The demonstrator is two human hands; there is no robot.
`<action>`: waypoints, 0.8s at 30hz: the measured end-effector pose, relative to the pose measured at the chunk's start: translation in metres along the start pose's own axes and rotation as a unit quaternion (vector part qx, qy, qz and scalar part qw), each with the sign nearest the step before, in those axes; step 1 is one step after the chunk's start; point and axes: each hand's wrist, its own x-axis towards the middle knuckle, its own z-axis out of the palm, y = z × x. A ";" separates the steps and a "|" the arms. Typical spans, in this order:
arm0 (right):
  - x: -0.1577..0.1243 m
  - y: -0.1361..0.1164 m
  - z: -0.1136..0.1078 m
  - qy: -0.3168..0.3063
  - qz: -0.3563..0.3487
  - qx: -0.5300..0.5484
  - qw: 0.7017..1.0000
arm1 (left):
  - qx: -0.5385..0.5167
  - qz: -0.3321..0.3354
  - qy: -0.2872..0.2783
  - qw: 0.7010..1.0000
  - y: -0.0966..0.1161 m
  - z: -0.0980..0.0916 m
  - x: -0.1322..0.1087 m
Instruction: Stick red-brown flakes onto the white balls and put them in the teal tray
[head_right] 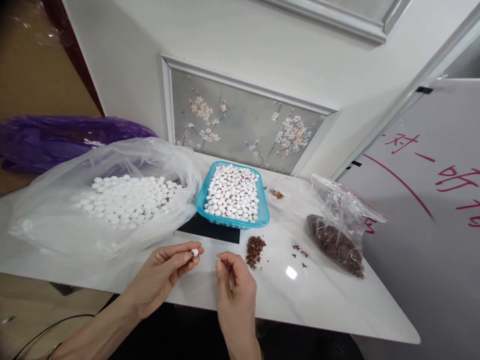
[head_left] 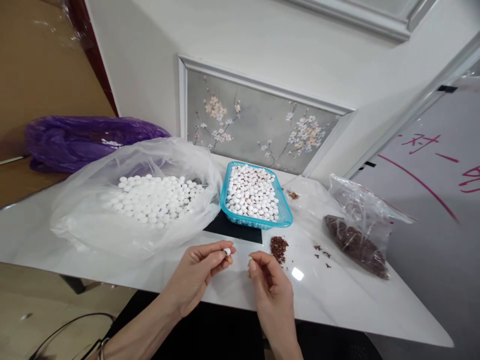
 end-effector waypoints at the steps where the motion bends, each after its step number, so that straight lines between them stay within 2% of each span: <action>1: 0.001 0.002 -0.005 0.019 0.001 -0.010 1.000 | 0.002 0.001 0.003 1.000 0.000 0.000 0.000; 6: 0.013 0.016 -0.041 0.123 0.046 -0.081 0.988 | 0.009 -0.002 0.012 1.000 -0.002 -0.002 -0.002; 10: 0.017 0.025 -0.052 0.072 0.033 -0.232 0.970 | 0.045 0.012 0.002 0.999 0.000 0.003 -0.003; 12: 0.018 0.029 -0.048 0.054 -0.002 -0.304 0.951 | 0.091 0.042 0.007 0.995 0.007 0.014 0.000; 15: 0.019 0.033 -0.040 0.047 -0.025 -0.366 0.929 | 0.181 0.121 0.008 0.976 0.025 0.040 0.014; 18: 0.020 0.039 -0.039 0.045 -0.031 -0.387 0.920 | 0.269 0.233 -0.016 0.934 0.045 0.064 0.035; 20: 0.020 0.044 -0.042 0.059 -0.046 -0.386 0.920 | 0.331 0.288 -0.020 0.898 0.058 0.068 0.046; 22: 0.020 0.049 -0.045 0.085 -0.059 -0.375 0.921 | 0.405 0.321 -0.009 0.856 0.072 0.060 0.049; 24: 0.019 0.052 -0.049 0.106 -0.064 -0.355 0.927 | 0.502 0.322 0.014 0.802 0.088 0.040 0.043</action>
